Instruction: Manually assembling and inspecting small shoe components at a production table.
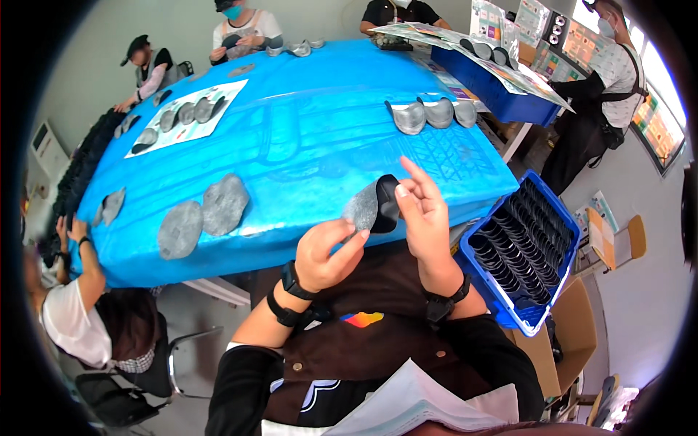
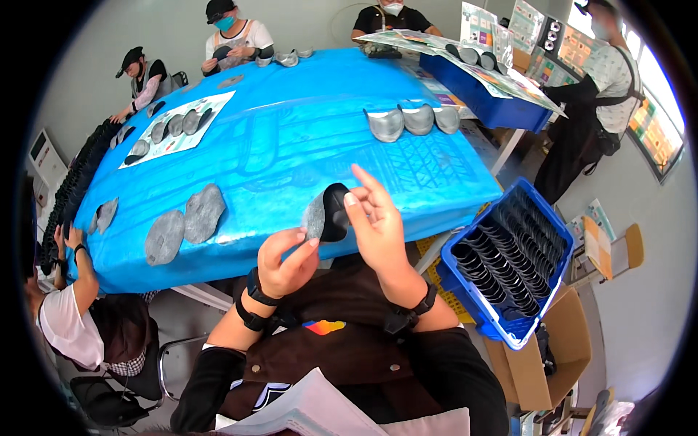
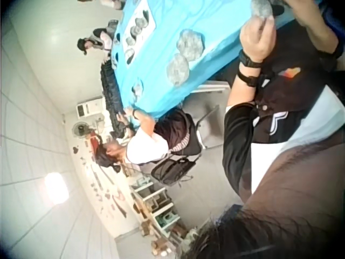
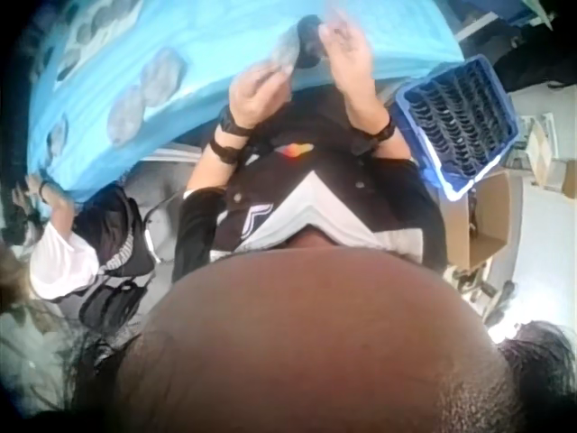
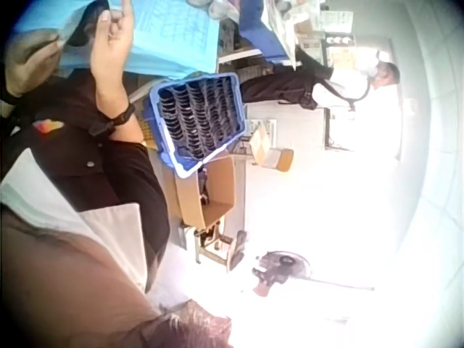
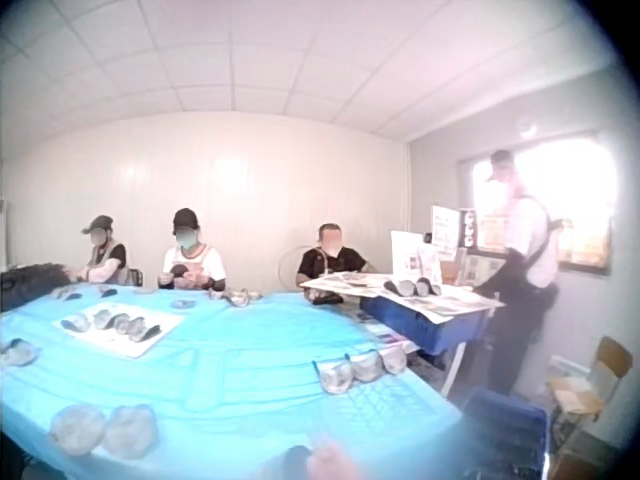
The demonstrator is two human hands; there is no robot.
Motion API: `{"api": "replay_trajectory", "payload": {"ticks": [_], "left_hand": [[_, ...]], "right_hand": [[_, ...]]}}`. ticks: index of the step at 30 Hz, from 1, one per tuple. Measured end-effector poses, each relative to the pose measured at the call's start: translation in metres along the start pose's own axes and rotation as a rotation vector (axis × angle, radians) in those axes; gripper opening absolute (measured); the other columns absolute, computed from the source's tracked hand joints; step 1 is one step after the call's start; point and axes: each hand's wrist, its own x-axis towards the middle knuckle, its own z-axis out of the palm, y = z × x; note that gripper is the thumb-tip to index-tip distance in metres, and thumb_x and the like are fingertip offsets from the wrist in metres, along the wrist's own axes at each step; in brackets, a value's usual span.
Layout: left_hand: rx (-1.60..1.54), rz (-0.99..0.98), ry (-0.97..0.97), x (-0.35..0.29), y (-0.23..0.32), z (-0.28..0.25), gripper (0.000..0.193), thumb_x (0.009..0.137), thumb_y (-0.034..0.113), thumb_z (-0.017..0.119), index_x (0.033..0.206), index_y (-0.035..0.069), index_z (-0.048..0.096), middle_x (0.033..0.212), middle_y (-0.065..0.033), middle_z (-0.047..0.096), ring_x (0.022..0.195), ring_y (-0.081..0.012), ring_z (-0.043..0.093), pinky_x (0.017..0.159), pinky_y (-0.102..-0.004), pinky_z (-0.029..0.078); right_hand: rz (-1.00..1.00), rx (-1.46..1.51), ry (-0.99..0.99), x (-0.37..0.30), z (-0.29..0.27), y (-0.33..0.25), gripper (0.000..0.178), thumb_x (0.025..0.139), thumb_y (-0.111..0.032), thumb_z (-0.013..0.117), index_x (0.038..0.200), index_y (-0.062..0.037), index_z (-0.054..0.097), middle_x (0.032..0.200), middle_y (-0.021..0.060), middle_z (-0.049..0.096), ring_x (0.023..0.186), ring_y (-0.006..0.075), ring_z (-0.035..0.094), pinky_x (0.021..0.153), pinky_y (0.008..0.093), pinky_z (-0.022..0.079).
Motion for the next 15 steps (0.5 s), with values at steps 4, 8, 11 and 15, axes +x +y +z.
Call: {"api": "replay_trajectory", "payload": {"ticks": [4,8,11,15], "left_hand": [[-0.111,-0.191,-0.060,0.003,-0.002,-0.003,0.032,0.062,-0.004,0.064,0.092,0.004,0.056,0.082,-0.0089,0.056,0.067,-0.0224,0.057,0.058,-0.0295,0.047],[-0.341,-0.653,0.093,-0.007,-0.007,0.002,0.027,0.073,-0.003,0.059,0.098,0.002,0.051,0.085,-0.0089,0.054,0.071,-0.0147,0.056,0.060,-0.0245,0.046],[-0.759,-0.986,0.292,-0.007,-0.013,-0.001,0.046,0.076,-0.004,0.055,0.115,0.005,0.033,0.098,-0.0051,0.041,0.091,-0.0104,0.045,0.066,-0.0215,0.044],[-1.072,-1.122,0.473,-0.003,-0.010,-0.001,0.044,0.078,-0.005,0.048,0.117,0.007,0.030,0.102,-0.0061,0.042,0.090,-0.0126,0.049,0.072,-0.0233,0.042]], "right_hand": [[0.043,0.258,-0.083,0.002,0.000,0.003,0.056,0.083,-0.008,0.049,0.131,-0.0061,0.021,0.107,0.0106,0.051,0.092,0.0148,0.051,0.082,0.0293,0.041],[-0.154,0.007,-0.139,0.002,0.007,0.008,0.059,0.080,-0.011,0.051,0.130,-0.0055,0.022,0.121,0.0157,0.040,0.110,0.0245,0.040,0.095,0.0366,0.028],[-0.582,-0.813,-0.130,-0.009,0.016,0.002,0.052,0.065,-0.015,0.066,0.110,-0.0037,0.045,0.108,0.0135,0.046,0.098,0.0278,0.044,0.086,0.0395,0.032],[-0.661,-0.936,-0.278,-0.012,0.034,0.014,0.038,0.060,-0.013,0.067,0.095,-0.0061,0.055,0.094,0.0068,0.053,0.088,0.0235,0.050,0.078,0.0378,0.036]]}}
